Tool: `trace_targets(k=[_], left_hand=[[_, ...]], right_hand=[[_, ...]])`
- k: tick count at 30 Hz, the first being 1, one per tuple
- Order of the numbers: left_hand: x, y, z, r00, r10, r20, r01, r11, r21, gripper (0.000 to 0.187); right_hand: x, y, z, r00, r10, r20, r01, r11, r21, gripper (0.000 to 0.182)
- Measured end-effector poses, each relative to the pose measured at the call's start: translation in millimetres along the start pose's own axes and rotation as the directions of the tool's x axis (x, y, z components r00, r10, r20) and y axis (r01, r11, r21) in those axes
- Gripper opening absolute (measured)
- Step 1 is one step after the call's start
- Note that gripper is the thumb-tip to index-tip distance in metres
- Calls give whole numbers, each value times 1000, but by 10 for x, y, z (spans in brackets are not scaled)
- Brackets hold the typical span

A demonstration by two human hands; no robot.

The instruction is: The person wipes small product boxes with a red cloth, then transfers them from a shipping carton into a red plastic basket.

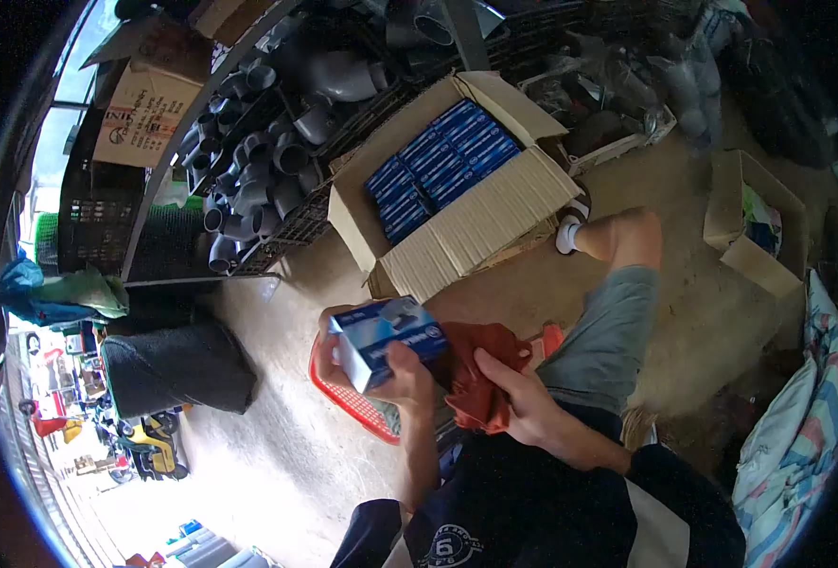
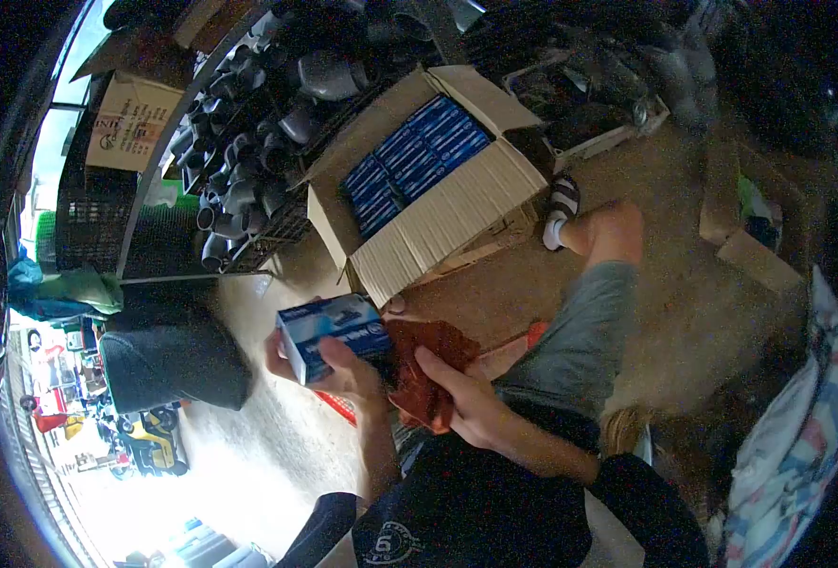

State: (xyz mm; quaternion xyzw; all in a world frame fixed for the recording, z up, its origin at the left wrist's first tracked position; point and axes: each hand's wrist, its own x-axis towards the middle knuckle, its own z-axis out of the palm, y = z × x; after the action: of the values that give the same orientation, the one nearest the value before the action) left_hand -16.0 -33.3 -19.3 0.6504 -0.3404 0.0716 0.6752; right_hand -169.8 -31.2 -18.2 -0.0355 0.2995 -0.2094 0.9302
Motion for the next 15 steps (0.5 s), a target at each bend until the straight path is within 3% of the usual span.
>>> trace_targets(k=[1, 2, 3, 4, 5, 6, 7, 9, 10, 11, 12, 15], left_hand=[[73, -29, -31, 999, 19, -38, -18, 999, 33, 71], [170, -22, -98, 997, -66, -33, 67, 998, 9, 79], [222, -45, -177, 995, -72, 70, 66, 994, 87, 84], [251, -74, -258, 982, -87, 167, 60, 985, 161, 90], [256, -86, -346, 958, -114, 264, 51, 971, 234, 97], [243, -12, -458, 894, -40, 446, -152, 910, 387, 110], [194, 18, -515, 844, -55, 533, -163, 921, 354, 109], [62, 56, -588, 720, -81, 689, -164, 945, 282, 108], [21, 63, -553, 764, -54, 643, -135, 961, 242, 104], [-39, 9, -611, 745, -101, 660, -115, 954, 276, 102], [-107, -89, -688, 727, -147, 671, -96, 946, 311, 101], [-159, -76, -932, 717, -251, 650, -25, 923, 384, 94]], right_hand=[[-67, -52, -33, 1000, 26, -13, -26, 1000, -1, 41], [-161, -131, -46, 998, 55, -25, -55, 998, -4, 41], [-221, -196, -77, 996, 85, -36, -86, 996, -12, 40], [-226, -227, -117, 999, -33, -1, 33, 999, -11, 39], [-202, -238, -104, 975, -212, 61, 221, 952, -213, 40], [-191, -275, 2, 915, -370, 159, 402, 830, -387, 41], [-205, -324, 113, 823, -492, 284, 563, 641, -522, 41], [-194, -378, 301, 823, -366, 435, 553, 337, -762, 47], [-51, -325, 373, 750, -313, 583, 631, 72, -773, 47], [69, -221, 433, 673, -210, 709, 684, -188, -705, 47], [162, -84, 480, 695, -219, 684, 611, -320, -724, 43], [442, 84, 500, 748, -206, 631, 641, -20, -767, 37]])
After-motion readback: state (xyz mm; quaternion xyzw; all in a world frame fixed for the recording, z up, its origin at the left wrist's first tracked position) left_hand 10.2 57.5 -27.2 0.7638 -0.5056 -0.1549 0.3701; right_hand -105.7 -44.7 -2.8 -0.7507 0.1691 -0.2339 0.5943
